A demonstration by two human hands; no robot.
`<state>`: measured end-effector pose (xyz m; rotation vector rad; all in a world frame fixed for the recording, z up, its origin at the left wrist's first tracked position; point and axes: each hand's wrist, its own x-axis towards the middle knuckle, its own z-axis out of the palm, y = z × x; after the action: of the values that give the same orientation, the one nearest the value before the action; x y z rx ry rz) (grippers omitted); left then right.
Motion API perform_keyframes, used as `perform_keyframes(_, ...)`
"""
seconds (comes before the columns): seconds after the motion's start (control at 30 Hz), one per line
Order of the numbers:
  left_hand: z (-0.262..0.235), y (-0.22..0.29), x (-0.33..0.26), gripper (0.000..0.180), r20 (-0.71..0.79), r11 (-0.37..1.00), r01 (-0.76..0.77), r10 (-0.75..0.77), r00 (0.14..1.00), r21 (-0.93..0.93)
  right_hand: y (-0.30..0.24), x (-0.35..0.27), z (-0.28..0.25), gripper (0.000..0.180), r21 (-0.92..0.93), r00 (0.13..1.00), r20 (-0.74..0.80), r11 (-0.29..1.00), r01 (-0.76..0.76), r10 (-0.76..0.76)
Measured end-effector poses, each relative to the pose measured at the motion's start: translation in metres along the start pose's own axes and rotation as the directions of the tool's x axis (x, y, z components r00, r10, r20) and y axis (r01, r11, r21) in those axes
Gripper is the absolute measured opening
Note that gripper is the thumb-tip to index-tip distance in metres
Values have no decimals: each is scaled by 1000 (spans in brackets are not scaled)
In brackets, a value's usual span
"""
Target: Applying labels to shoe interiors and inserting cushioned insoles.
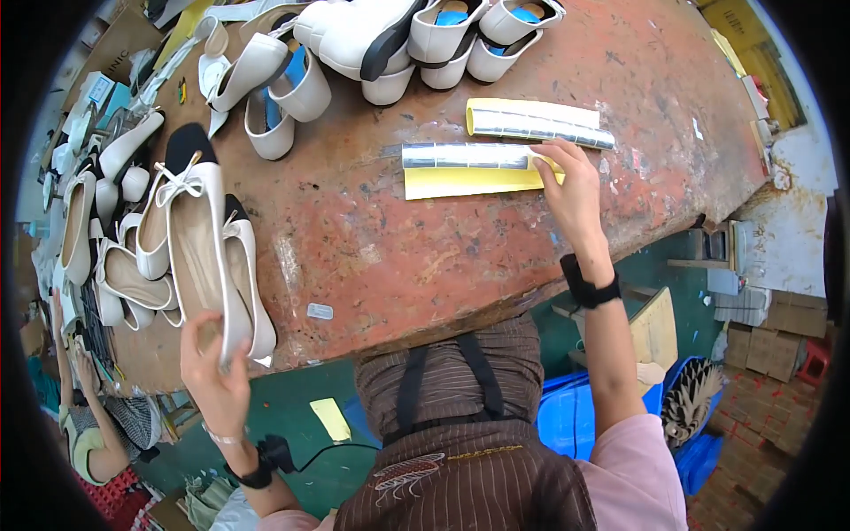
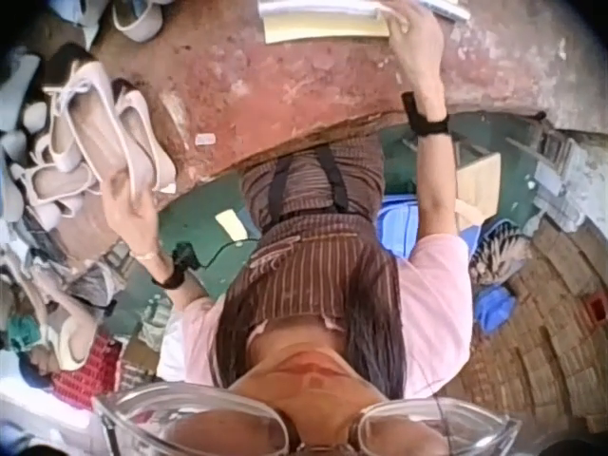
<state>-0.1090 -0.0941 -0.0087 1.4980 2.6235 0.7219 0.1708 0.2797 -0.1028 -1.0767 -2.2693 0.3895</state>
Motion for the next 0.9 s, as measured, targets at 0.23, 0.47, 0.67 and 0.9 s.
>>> perform_keyframes(0.23, 18, -44, -5, 23, 367, 942, 131, -245, 898, 309, 13, 7, 12, 25, -83, 991, 58, 989, 125, -120)
perform_keyframes(0.47, 19, 41, 29, 50, -65, 999, -41, 41, 997, 11, -49, -1, -40, 30, 299, 932, 359, 952, -70, -44)
perform_keyframes(0.67, 60, 113, 87, 45, 25, 885, -447, 454, 891, -131, -86, -15, -75, 22, 332, 829, 535, 943, -29, -163)
perform_keyframes(0.9, 79, 110, 85, 19, -11, 863, -481, 485, 874, -157, -96, -36, -84, 17, 296, 853, 489, 955, 34, -182)
